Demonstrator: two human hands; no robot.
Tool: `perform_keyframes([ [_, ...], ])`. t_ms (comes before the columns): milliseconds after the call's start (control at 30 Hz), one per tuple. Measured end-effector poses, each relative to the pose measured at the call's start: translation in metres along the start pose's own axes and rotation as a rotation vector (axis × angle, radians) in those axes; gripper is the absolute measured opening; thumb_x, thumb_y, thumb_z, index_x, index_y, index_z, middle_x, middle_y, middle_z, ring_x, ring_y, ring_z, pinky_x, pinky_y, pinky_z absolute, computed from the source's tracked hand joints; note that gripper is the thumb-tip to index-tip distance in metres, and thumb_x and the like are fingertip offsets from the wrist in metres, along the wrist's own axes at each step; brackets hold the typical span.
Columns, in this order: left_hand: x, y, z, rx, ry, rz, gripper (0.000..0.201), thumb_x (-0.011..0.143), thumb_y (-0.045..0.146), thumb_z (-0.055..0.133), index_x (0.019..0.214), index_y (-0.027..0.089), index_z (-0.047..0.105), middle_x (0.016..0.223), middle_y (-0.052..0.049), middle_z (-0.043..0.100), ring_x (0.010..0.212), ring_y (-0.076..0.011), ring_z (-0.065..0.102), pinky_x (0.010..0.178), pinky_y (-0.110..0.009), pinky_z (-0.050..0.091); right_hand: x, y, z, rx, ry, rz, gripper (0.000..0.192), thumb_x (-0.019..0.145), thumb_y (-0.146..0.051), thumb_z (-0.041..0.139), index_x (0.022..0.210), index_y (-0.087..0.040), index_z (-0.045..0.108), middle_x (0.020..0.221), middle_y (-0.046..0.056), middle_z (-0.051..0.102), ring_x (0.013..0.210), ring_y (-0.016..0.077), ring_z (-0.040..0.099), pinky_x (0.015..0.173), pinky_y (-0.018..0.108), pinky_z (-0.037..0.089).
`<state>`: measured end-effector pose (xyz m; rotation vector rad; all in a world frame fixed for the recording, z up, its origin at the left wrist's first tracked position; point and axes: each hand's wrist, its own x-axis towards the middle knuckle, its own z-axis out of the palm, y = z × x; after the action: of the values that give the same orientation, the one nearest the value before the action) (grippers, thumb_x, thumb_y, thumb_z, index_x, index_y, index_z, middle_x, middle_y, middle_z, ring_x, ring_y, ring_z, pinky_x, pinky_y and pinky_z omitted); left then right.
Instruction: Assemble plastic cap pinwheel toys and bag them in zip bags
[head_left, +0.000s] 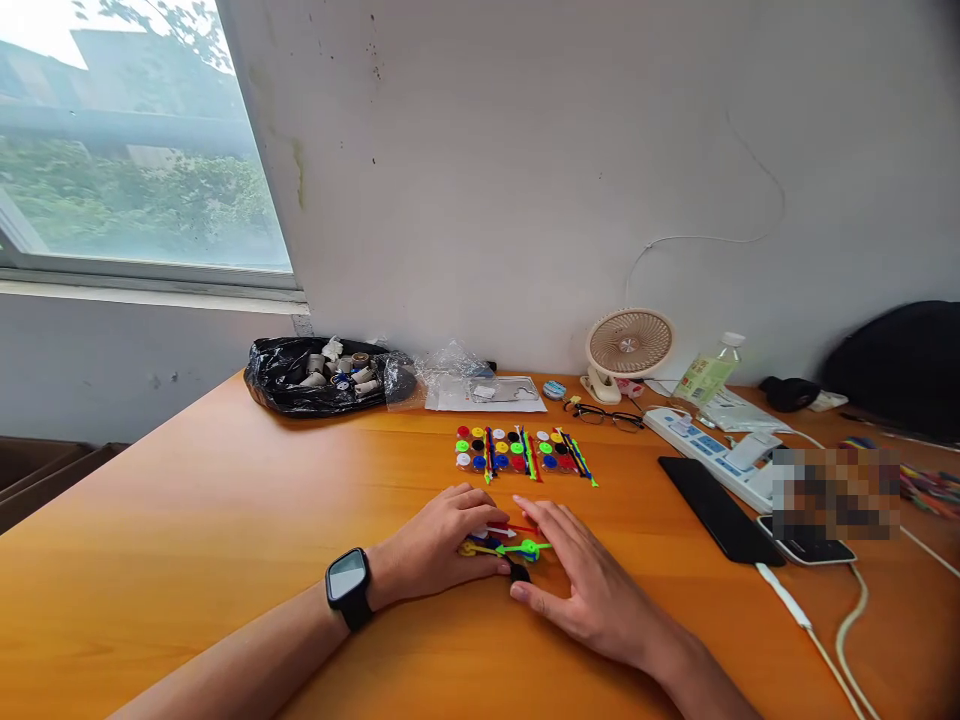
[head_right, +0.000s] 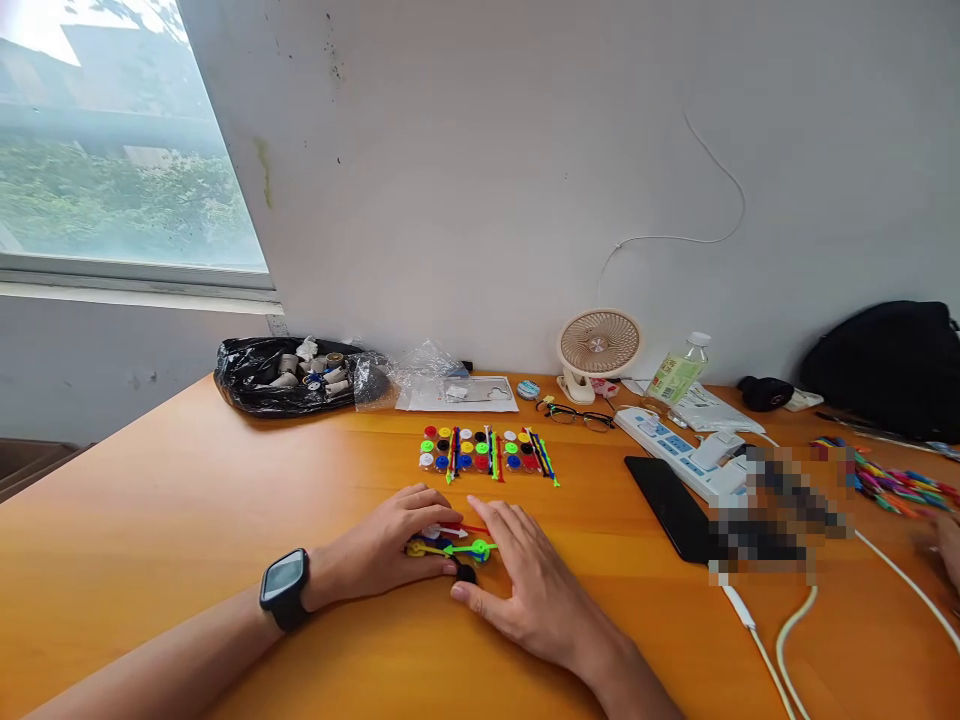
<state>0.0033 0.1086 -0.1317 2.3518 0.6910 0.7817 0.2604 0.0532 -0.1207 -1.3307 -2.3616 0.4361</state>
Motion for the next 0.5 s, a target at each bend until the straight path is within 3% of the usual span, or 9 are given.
perform_keyframes([
  [200,-0.001,0.003,-0.002,-0.015,0.032,-0.06,0.046,0.094,0.051,0.074,0.13,0.024,0.071,0.115,-0.012,0.07,0.103,-0.0282,0.065,0.091,-0.037,0.051,0.002,0.002,0.009,0.035,0.04,0.006,0.053,0.108,-0.039,0.05,0.159,-0.031,0.042,0.153,0.009,0.058,0.143,0.0265,0.053,0.12,0.049,0.047],
  [300,0.0,0.013,-0.007,-0.073,0.09,-0.02,0.043,0.094,0.046,0.074,0.132,0.026,0.071,0.119,-0.013,0.069,0.111,-0.0303,0.062,0.1,-0.04,0.048,0.002,-0.001,0.007,0.035,0.078,-0.021,0.051,0.107,-0.038,0.052,0.157,-0.031,0.045,0.15,0.009,0.06,0.14,0.0269,0.056,0.117,0.048,0.05],
  [400,0.004,0.012,-0.014,-0.187,0.31,-0.086,0.027,0.099,0.041,0.066,0.121,0.028,0.076,0.124,-0.012,0.067,0.12,-0.0312,0.058,0.111,-0.043,0.042,0.001,0.0,0.004,0.006,0.115,-0.023,0.051,0.106,-0.039,0.054,0.156,-0.032,0.046,0.15,0.009,0.06,0.141,0.0283,0.055,0.118,0.051,0.049],
  [500,0.007,-0.012,-0.026,-0.294,0.565,-0.269,0.027,0.095,0.045,0.071,0.113,0.027,0.077,0.127,-0.011,0.064,0.124,-0.0309,0.056,0.114,-0.042,0.041,0.0,0.002,0.003,-0.012,0.131,0.004,0.052,0.106,-0.04,0.053,0.157,-0.033,0.043,0.152,0.008,0.058,0.144,0.0277,0.052,0.12,0.051,0.047],
])
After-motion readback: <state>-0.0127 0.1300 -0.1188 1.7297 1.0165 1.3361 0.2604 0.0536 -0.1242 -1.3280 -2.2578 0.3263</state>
